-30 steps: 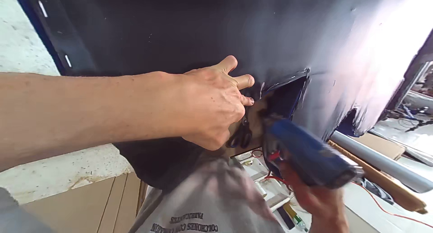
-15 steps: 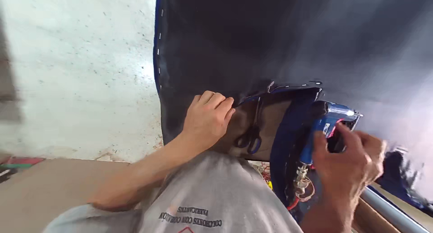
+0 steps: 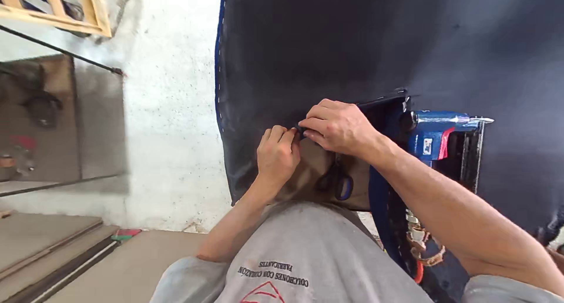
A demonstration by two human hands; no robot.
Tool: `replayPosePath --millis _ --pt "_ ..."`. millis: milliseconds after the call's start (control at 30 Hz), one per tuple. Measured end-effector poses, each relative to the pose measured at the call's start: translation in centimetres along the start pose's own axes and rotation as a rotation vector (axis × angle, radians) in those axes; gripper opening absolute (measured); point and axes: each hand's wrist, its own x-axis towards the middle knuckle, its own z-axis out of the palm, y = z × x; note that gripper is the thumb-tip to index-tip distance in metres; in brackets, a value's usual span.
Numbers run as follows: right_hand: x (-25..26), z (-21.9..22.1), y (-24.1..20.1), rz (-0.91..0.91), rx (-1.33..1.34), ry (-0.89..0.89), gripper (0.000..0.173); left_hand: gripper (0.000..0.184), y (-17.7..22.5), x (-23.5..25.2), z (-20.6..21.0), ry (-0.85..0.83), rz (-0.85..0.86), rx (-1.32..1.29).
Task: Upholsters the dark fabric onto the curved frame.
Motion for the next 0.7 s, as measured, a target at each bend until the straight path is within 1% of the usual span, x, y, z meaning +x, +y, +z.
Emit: replayPosePath --millis 100,200,267,400,567,700 --pt "0.2 0.1 0.2 -0.025 0.012 0.016 0.024 0.016 0.0 0.4 0.1 0.02 0.022 0.045" --pt "0.2 0.2 0.4 -0.045 0.015 0.031 0.022 0.013 -0.4 0.5 0.7 0.109 0.097 0.073" --pt "0.1 0.7 0.3 -0.075 -0.006 0.067 0.021 0.012 -0.7 0.5 0.9 0.137 0.136 0.064" --pt "-0.2 1.3 0.0 -0.159 -0.089 0.135 0.021 0.014 -1.4 -0.1 0.7 0.121 0.171 0.038" --pt "-0.1 1.8 -0.3 -0.192 -0.142 0.167 0.019 0.016 -1.7 0.0 0.3 0.056 0.144 -0.04" --pt "-0.2 1.8 -0.5 -0.227 -0.151 0.182 0.02 0.016 -1.8 0.2 0.2 0.04 0.221 0.041"
